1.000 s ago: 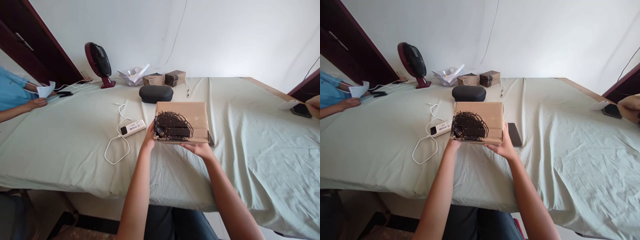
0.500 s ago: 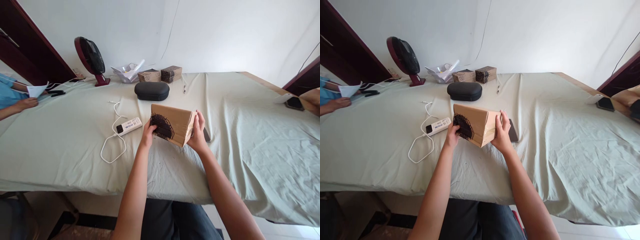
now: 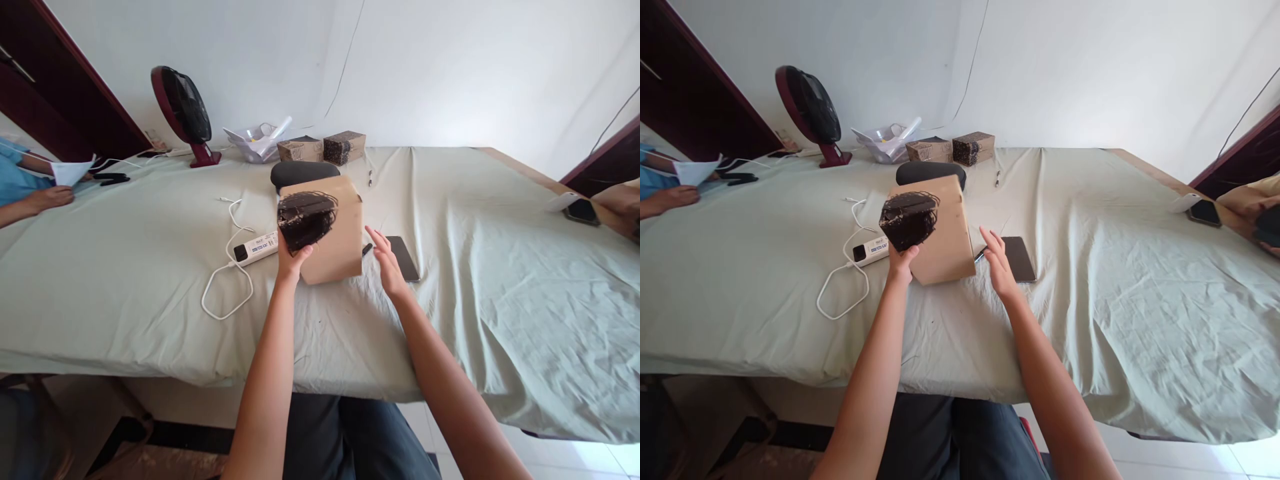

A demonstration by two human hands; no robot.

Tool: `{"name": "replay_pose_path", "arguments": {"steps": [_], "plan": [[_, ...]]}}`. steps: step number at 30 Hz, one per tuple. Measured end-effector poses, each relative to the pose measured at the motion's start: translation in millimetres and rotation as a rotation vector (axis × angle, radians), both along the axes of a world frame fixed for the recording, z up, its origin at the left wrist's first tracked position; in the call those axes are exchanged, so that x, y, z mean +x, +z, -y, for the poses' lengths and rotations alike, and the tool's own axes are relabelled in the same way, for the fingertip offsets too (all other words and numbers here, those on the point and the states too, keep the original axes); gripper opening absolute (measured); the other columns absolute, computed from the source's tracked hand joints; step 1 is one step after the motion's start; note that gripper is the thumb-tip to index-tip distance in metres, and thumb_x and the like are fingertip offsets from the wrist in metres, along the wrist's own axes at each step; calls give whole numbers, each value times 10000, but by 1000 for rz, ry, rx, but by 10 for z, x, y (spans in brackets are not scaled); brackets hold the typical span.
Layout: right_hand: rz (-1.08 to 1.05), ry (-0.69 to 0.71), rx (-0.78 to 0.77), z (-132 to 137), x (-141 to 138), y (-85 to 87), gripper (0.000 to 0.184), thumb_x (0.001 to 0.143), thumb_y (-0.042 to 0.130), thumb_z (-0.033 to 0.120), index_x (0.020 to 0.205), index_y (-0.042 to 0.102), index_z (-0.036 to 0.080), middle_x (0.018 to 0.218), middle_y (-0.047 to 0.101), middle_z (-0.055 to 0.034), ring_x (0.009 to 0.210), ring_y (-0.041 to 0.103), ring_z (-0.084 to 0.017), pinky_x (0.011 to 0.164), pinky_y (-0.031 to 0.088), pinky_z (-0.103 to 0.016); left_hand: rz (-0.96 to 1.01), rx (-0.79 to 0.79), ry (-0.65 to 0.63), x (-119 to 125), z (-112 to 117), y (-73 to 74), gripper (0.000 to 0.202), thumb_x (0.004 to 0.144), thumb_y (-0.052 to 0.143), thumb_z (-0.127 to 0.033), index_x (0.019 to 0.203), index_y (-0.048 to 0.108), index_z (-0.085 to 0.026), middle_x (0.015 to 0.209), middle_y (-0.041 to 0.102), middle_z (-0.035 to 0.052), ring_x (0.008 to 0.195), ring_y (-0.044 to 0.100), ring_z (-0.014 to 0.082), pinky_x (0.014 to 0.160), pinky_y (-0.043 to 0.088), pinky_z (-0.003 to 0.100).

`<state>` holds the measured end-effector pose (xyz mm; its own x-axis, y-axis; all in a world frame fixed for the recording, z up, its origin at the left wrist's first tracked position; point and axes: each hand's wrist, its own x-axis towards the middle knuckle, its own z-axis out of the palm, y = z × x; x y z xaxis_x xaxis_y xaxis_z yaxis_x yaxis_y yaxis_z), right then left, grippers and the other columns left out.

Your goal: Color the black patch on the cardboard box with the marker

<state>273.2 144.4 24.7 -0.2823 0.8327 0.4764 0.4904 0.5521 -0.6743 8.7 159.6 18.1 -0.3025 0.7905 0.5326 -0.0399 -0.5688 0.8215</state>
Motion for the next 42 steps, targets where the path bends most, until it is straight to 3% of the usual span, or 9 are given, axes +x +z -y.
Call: {"name": "replay_pose_path", "arguments": {"steps": [4,7,10,13,20,25,29,33,42], "plan": [[454,-77,-148,-72,-55,-72,503,964,417,134,1366,681,281,1582,572,-106,1639,223,-421,1213,75,-860,-20,26,199,-50,-69,12,1233,655,861,-770,1653,317,-292,1624,454,166,1511,476,364,1223,442,480],[545,-55,-113,-67,-108,-71,359,997,417,166,1216,692,238,1293,689,-148,1432,505,-383,1217,217,-783,-27,49,215,-46,-59,10,1202,674,860,-746,1644,329,-274,1633,425,176,1510,462,364,1221,441,457],[377,26,-108,-31,-93,-26,307,1067,367,276,1233,621,235,1096,679,-116,1049,647,-281,995,512,-504,-30,59,221,-39,-46,9,1190,682,847,-753,1641,327,-277,1607,439,173,1482,484,359,1212,447,453],[102,37,-143,2,-53,-8,265,1089,382,394,1240,544,249,921,625,-43,772,582,-204,732,482,-343,-28,55,240,-31,-58,-8,1189,685,836,-763,1640,318,-279,1619,403,177,1489,461,365,1199,455,458],[-385,72,-175,-6,-149,-103,156,1036,499,395,1086,414,273,851,513,27,662,470,-145,632,415,-292,-224,115,282,81,-59,-81,1157,729,826,-709,1665,262,-328,1587,319,160,1539,368,380,1253,377,516],[-398,37,-57,-2,-235,-45,191,1062,484,438,1053,374,282,916,675,-20,878,615,-199,849,500,-383,-421,113,327,158,22,-55,1262,685,840,-710,1702,208,-314,1615,294,170,1559,291,418,1304,247,564],[-389,-35,106,54,-228,76,192,1071,475,455,1034,473,267,1073,725,-85,1036,647,-233,922,526,-425,-469,94,442,229,75,26,1283,655,857,-704,1695,237,-281,1600,328,192,1523,309,441,1284,229,587],[-391,-112,284,199,-213,266,254,1071,508,466,1014,628,250,916,655,-52,865,650,-213,784,553,-385,-487,21,599,374,160,155,1249,635,874,-668,1669,297,-269,1582,350,205,1490,344,452,1254,252,601],[-188,165,808,519,-748,1034,179,923,735,184,1027,620,276,767,678,12,584,623,-141,524,475,-271,-433,-87,723,548,233,177,1116,690,898,-566,1635,411,-229,1588,360,226,1505,335,500,1270,211,672]]}}
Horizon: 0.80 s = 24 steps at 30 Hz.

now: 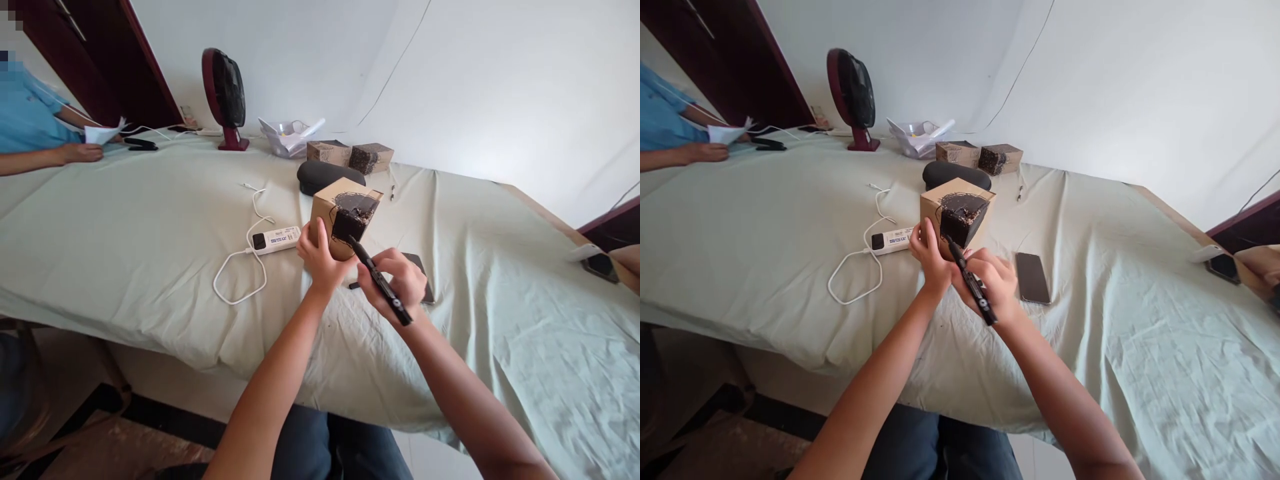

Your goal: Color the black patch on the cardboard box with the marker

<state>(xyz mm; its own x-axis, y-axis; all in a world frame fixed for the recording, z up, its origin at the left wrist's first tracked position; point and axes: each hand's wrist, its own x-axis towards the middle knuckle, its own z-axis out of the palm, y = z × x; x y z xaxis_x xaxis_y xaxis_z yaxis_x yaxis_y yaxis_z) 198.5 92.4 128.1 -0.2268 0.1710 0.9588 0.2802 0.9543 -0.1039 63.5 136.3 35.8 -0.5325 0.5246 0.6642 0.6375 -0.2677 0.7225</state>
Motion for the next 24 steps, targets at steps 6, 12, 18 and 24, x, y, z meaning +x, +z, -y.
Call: {"name": "replay_pose_path", "arguments": {"steps": [6,12,18,24], "plan": [[95,-120,-80,-234,-323,11,186,957,568,164,1099,641,260,867,737,-19,621,637,-135,586,485,-278,76,114,8,1,-45,-72,728,950,704,-534,1546,545,-148,1538,435,270,1495,381,487,1281,206,704],[62,-151,24,-352,-387,-95,94,931,570,154,920,566,248,626,607,55,487,505,-123,589,354,-331,133,88,-29,25,-6,-60,683,1017,605,-554,1559,505,-151,1592,365,262,1550,280,483,1307,122,734],[68,-186,-18,-380,-383,-82,74,970,595,186,994,601,256,681,668,62,542,578,-124,642,361,-336,241,160,-63,56,23,-25,725,934,756,-562,1529,559,-198,1629,361,211,1604,167,506,1348,53,713],[123,-243,-66,-377,-379,-73,54,1005,575,215,1005,610,256,732,702,51,560,564,-124,651,351,-344,252,131,-51,91,64,59,708,948,727,-583,1513,571,-187,1655,338,193,1615,150,503,1347,83,731]]}}
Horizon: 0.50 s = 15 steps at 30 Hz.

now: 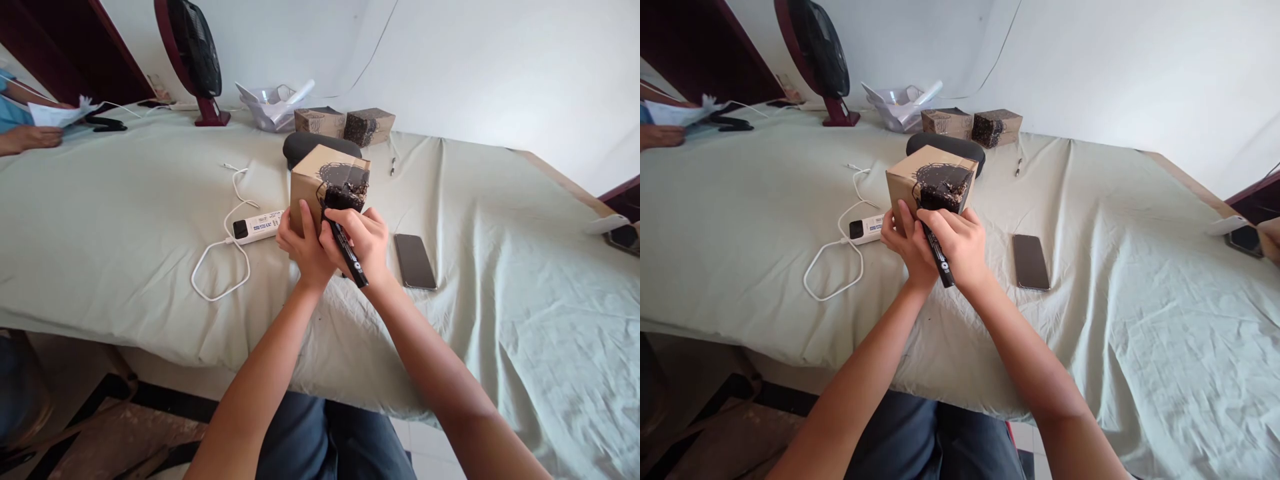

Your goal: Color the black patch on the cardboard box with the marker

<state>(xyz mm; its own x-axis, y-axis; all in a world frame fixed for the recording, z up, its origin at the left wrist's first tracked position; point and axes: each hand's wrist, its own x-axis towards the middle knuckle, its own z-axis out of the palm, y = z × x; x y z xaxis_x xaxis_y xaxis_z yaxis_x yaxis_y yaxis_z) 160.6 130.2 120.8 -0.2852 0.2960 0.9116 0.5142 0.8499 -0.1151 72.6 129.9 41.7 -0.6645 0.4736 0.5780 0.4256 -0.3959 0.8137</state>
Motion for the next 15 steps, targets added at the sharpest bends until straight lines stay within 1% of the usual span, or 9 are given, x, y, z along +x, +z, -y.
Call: {"name": "replay_pose_path", "arguments": {"steps": [4,8,10,12,15], "plan": [[18,-3,-40,-18,-4,-30,108,974,544,189,882,568,241,642,593,52,534,502,-124,642,316,-343,-58,-23,102,-2,0,31,650,964,697,-549,1499,607,-192,1569,421,201,1561,283,493,1323,148,744],[32,2,-46,-31,8,-49,154,916,537,163,787,497,238,608,524,55,512,437,-118,643,300,-338,-16,25,111,-24,-8,38,636,909,771,-504,1476,643,-247,1526,471,164,1555,320,477,1325,168,725],[27,9,-45,-33,27,-49,165,875,530,138,761,466,239,583,484,63,499,404,-116,640,298,-334,-25,23,122,-39,-6,47,690,876,807,-498,1494,628,-249,1528,469,164,1548,337,472,1326,187,705],[10,20,-37,-40,52,-46,170,836,518,125,744,436,242,560,444,69,487,374,-116,632,298,-330,-67,-2,143,-54,0,61,785,839,837,-518,1525,595,-222,1535,454,184,1539,346,477,1319,206,695],[-24,31,-23,-61,90,-39,169,821,505,137,735,409,246,547,418,69,476,354,-118,627,311,-326,-121,-37,162,-73,7,78,882,813,847,-559,1559,549,-195,1546,431,209,1536,341,486,1305,225,695]]}}
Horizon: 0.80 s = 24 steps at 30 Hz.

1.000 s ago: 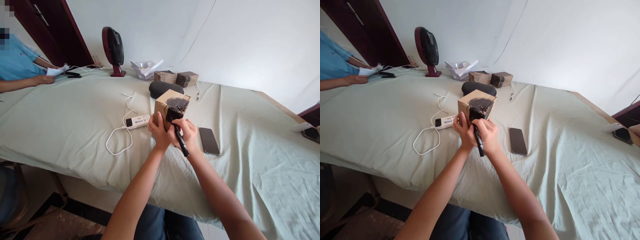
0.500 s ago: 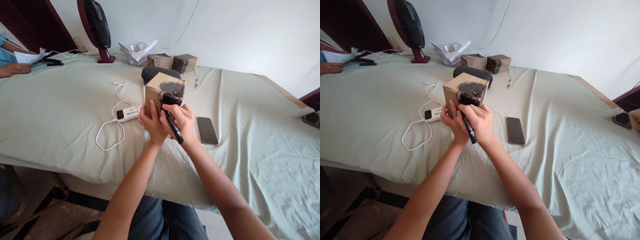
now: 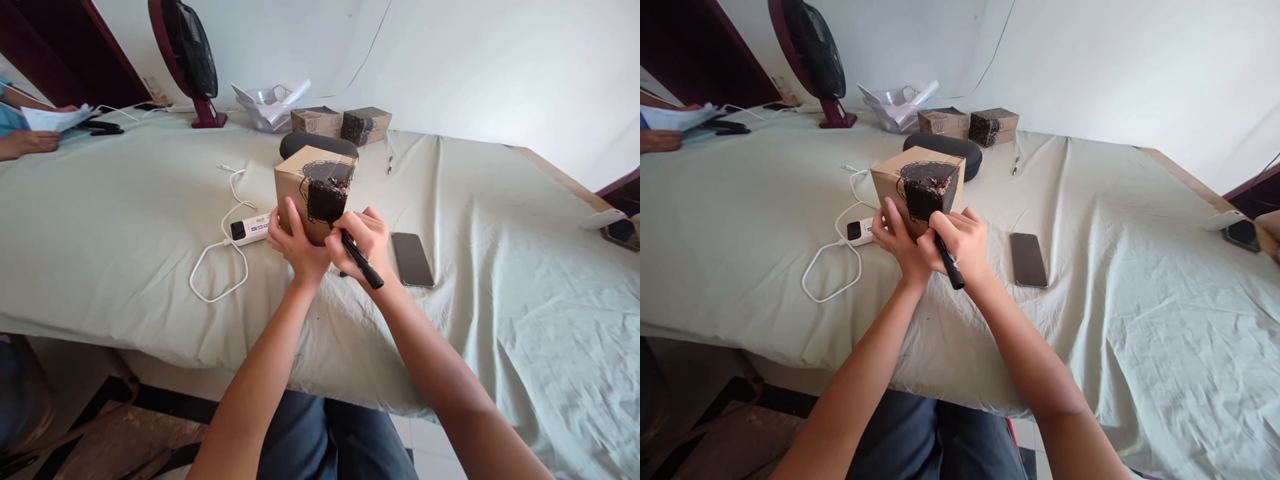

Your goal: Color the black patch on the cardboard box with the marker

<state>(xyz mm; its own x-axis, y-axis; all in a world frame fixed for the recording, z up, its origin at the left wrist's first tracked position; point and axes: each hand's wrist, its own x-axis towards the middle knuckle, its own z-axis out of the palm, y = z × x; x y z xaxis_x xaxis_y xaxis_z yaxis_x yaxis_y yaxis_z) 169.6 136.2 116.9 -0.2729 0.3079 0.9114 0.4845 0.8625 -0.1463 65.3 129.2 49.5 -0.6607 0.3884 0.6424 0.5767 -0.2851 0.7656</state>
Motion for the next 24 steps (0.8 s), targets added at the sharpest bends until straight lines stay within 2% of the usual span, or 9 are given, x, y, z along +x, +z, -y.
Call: {"name": "replay_pose_path", "arguments": {"steps": [4,9,13,16,19,21,24], "plan": [[-27,14,5,-24,25,29,121,840,501,164,768,455,250,555,450,70,469,389,-120,634,354,-323,-10,4,-25,-7,-1,-14,903,796,852,-581,1561,543,-213,1563,407,203,1555,304,499,1306,212,698],[-37,102,85,-11,43,117,87,931,552,174,881,565,244,621,590,69,505,481,-114,652,370,-332,39,56,-107,22,-6,-59,808,840,808,-615,1507,593,-213,1571,390,194,1596,221,513,1315,139,741],[20,54,64,-6,87,172,80,990,574,217,926,616,242,645,640,53,535,515,-125,672,397,-338,1,28,-149,35,-8,-81,814,867,779,-631,1536,550,-227,1632,318,189,1616,149,531,1293,127,791],[10,12,29,-8,122,188,96,1016,575,279,972,655,250,699,681,29,589,553,-149,684,438,-339,-96,-37,-119,33,-5,-104,841,853,814,-582,1534,535,-174,1657,286,235,1597,182,548,1267,184,790],[-84,5,-34,7,144,211,106,1010,596,325,981,670,255,736,694,11,625,568,-162,681,478,-341,-248,-46,-60,27,-2,-135,841,838,838,-542,1510,544,-130,1638,311,275,1555,275,528,1248,220,753],[-161,15,-91,31,155,247,98,992,614,321,962,673,249,759,700,3,631,575,-159,681,501,-339,-360,-8,4,18,-5,-154,854,809,858,-536,1502,551,-141,1599,361,272,1499,362,502,1234,258,727],[-250,52,-226,63,180,329,77,951,641,290,911,678,236,761,699,3,640,601,-150,683,531,-324,-468,64,72,-12,-13,-171,944,727,886,-545,1531,520,-213,1562,396,228,1423,435,478,1195,331,700]]}}
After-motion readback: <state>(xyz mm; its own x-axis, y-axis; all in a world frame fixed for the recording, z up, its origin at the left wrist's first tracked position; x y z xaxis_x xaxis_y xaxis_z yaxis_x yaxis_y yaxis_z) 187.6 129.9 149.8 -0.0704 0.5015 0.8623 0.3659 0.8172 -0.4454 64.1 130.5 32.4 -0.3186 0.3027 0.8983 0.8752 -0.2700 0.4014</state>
